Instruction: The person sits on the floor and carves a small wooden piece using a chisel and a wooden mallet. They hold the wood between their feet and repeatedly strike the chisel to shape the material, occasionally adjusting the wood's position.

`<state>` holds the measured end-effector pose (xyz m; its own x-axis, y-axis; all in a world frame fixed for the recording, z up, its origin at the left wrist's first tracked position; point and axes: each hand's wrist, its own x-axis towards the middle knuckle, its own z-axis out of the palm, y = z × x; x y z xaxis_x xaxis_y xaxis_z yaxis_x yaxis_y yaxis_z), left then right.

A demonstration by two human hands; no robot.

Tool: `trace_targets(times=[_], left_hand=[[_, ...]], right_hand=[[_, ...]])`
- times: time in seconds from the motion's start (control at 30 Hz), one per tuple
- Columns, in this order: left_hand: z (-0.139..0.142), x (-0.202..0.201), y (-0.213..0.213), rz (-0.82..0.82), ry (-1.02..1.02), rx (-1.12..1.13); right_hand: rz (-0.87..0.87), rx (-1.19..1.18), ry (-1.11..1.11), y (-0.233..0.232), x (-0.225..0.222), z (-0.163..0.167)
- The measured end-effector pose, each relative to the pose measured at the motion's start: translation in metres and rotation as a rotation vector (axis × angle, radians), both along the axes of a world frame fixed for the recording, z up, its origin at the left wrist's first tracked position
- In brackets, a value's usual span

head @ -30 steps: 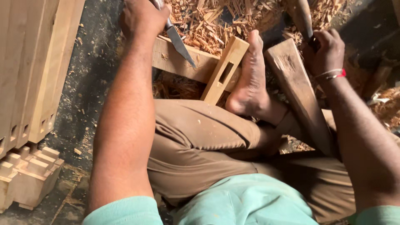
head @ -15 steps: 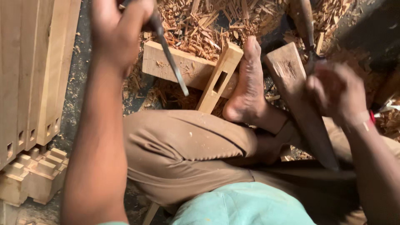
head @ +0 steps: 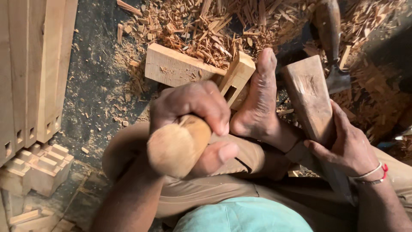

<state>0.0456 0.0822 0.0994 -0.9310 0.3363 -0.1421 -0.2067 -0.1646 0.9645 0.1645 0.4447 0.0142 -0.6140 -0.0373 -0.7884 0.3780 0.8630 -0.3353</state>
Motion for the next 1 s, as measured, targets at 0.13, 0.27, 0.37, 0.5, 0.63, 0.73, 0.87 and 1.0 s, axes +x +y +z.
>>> trace_targets(times=[0.13,0.27,0.37,0.5,0.63,0.73,0.87,1.0], left_hand=[[-0.018,0.005,-0.003,-0.058,-0.021,0.029],[-0.038,0.005,0.008,-0.075,-0.214,0.188],[-0.055,0.003,0.017,-0.150,-0.073,0.326],[-0.058,0.007,0.021,-0.197,0.218,0.136],[-0.051,0.007,0.029,-0.235,0.363,0.036],[-0.052,0.002,0.043,-0.271,0.430,-0.037],[-0.058,-0.006,0.055,-0.340,0.479,-0.096],[-0.063,-0.007,0.059,-0.337,0.512,-0.111]], right_hand=[[0.007,0.034,-0.029,0.003,0.003,-0.003],[0.009,-0.160,0.160,0.008,0.008,-0.006],[-0.085,-0.244,0.187,0.011,0.015,-0.008],[-0.327,-0.368,0.134,0.015,0.025,-0.004],[-0.729,-0.952,0.038,0.034,0.031,0.024],[-0.885,-0.918,-0.098,0.041,0.037,0.059],[-0.390,-0.498,0.400,0.016,0.049,0.106],[-0.095,-0.345,0.705,-0.021,0.039,0.154]])
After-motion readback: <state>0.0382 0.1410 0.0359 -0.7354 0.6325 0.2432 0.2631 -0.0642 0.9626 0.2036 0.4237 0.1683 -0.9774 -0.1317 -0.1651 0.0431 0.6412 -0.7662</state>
